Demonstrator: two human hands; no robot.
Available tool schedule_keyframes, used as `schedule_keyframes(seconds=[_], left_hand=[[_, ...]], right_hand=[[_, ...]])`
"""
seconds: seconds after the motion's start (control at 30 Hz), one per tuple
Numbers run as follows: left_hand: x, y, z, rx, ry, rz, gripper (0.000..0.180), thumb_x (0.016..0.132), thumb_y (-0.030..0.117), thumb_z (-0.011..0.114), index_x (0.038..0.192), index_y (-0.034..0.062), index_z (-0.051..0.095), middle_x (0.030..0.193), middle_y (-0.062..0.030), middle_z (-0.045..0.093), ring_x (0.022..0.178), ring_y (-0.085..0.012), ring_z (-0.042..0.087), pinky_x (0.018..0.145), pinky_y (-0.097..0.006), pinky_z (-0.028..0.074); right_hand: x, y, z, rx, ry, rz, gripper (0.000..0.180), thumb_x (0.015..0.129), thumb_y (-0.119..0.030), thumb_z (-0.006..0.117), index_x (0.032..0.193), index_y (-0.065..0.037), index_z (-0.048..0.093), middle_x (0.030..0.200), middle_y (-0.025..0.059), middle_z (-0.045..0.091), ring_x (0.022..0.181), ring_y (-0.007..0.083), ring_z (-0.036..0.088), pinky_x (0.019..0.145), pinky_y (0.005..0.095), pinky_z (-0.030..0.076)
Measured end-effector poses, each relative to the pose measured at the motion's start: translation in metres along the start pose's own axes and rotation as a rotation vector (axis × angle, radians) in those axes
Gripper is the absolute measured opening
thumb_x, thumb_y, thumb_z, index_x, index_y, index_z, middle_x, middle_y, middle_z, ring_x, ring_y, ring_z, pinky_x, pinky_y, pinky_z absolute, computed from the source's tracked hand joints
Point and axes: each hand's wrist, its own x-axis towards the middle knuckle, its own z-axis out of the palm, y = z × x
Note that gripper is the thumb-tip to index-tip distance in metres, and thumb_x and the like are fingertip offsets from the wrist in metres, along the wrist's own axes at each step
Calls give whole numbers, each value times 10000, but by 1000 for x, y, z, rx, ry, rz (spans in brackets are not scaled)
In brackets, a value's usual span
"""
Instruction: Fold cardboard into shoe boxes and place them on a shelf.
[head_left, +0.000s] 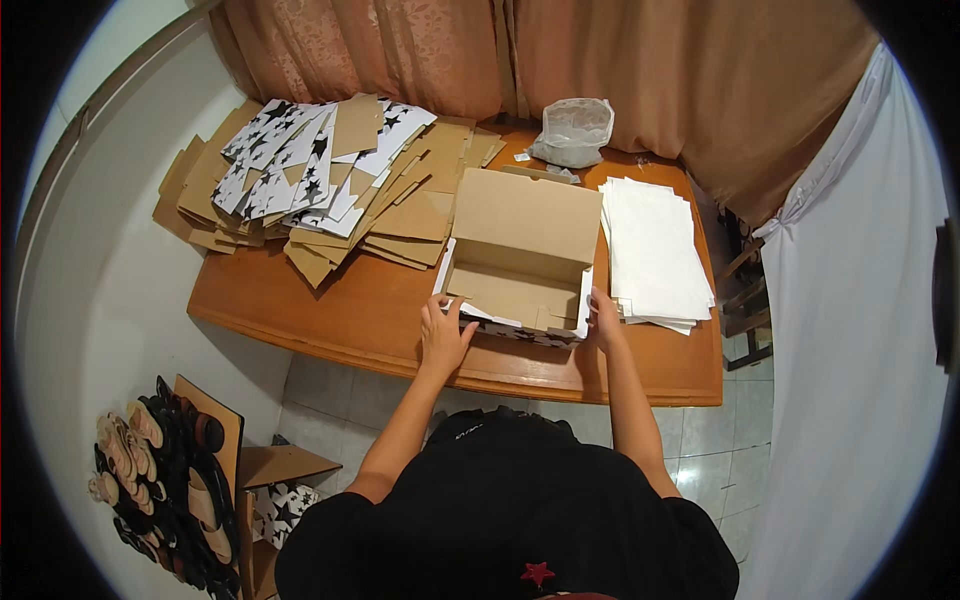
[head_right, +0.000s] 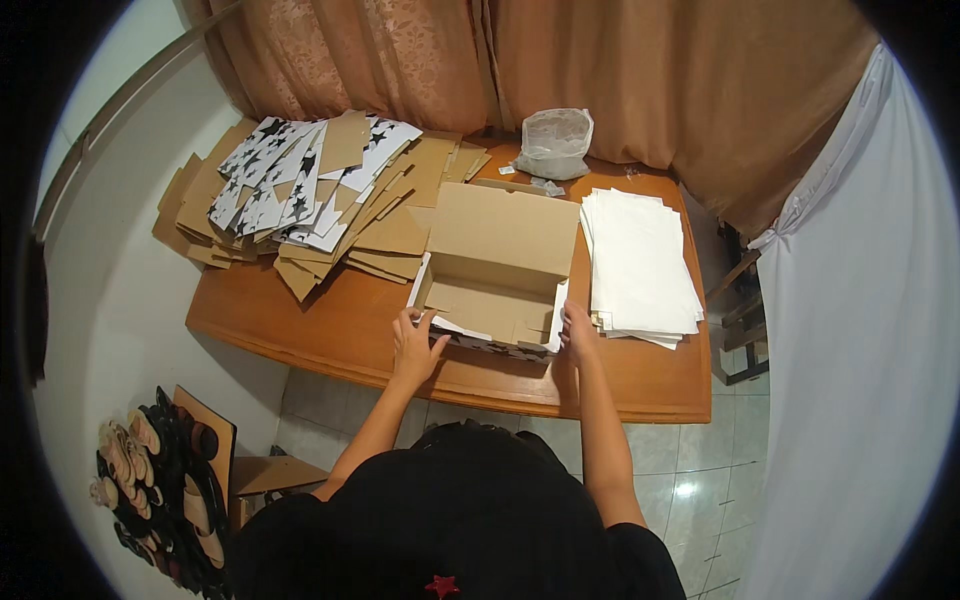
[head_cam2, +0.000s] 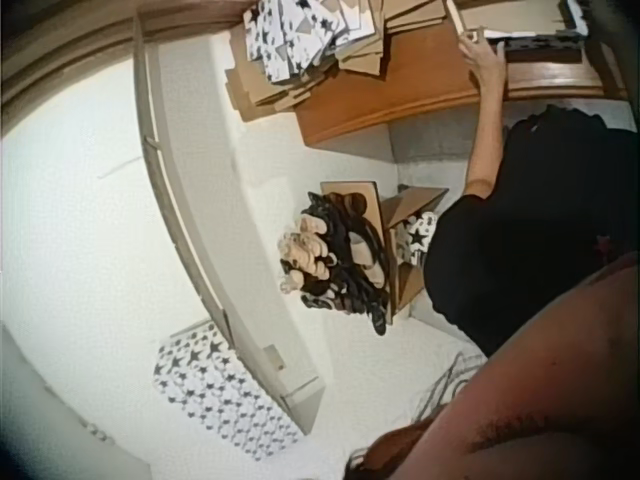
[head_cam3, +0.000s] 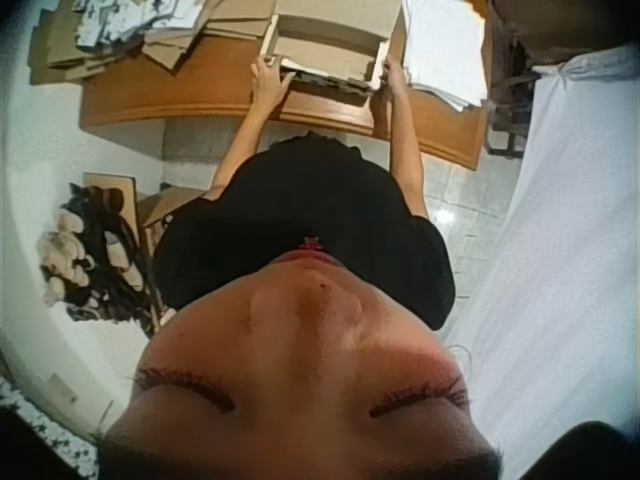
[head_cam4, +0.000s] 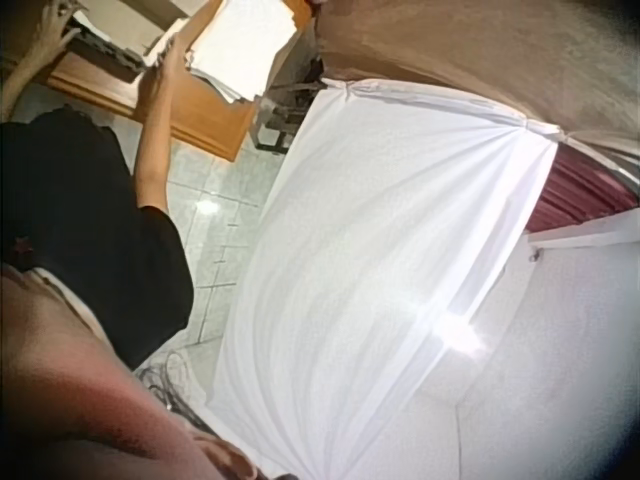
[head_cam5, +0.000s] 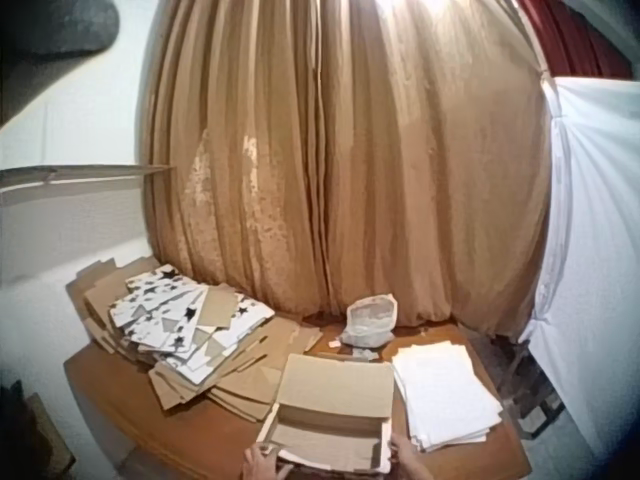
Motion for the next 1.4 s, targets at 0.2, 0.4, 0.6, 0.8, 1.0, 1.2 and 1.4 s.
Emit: schedule_keyframes(seconds=[0.2, 0.4, 0.6, 0.8, 1.0, 1.2, 1.4], left_hand=[[5, -3, -10, 57, 59, 14, 426, 667, 46, 711, 1062, 105, 562, 1116, -109, 423, 1058, -320, 415, 857, -425, 389], [7, -12, -9, 84, 142, 43, 408, 622, 49, 738, 993, 99, 575, 1098, -108, 442, 1029, -316, 437, 841, -419, 397], [5, -20, -2, 18, 265, 105, 418, 550, -17, 749, 916, 75, 570, 1092, -128, 449, 1024, -330, 424, 820, -426, 400], [5, -22, 0, 28, 352, 94, 377, 544, -40, 736, 860, 64, 559, 1096, -138, 447, 1055, -343, 420, 827, -421, 402], [18, -44, -10, -168, 196, 322, 233, 683, 95, 693, 895, 84, 598, 977, -83, 531, 938, -288, 515, 782, -401, 398], [36, -69, -17, -136, 116, 446, 221, 739, 129, 657, 951, 72, 632, 963, -76, 564, 919, -270, 532, 799, -384, 377], [44, -70, -22, -197, 101, 540, 161, 732, 139, 679, 872, 61, 665, 989, -77, 592, 994, -289, 540, 839, -374, 379]], right_hand=[[-15, 3, 12, -646, 258, -725, 426, 796, -191, 603, 1160, -6, 482, 1121, 184, 476, 1045, 300, 472, 918, 388, 373], [-64, 0, 42, -872, 64, -956, 343, 742, -217, 626, 1052, -85, 562, 1135, 162, 465, 1100, 354, 387, 953, 453, 291], [-88, 7, 85, -1202, -45, -1094, 374, 714, -238, 649, 1059, -119, 564, 1189, 141, 444, 1193, 357, 328, 1001, 583, 173], [-90, 11, 125, -1235, -95, -1155, 351, 727, -254, 646, 1054, -145, 578, 1167, 80, 479, 1180, 324, 360, 1004, 636, 124], [-72, 21, 130, -1308, -62, -923, 120, 809, -226, 597, 887, -147, 641, 909, -6, 596, 945, 223, 542, 992, 628, 164], [-70, 20, 137, -1471, -32, -788, 122, 835, -232, 571, 873, -141, 643, 883, 8, 605, 920, 226, 559, 981, 619, 207], [-72, 17, 128, -1151, 112, -1001, 151, 808, -217, 582, 930, -140, 629, 985, 50, 572, 986, 257, 518, 996, 587, 219]])
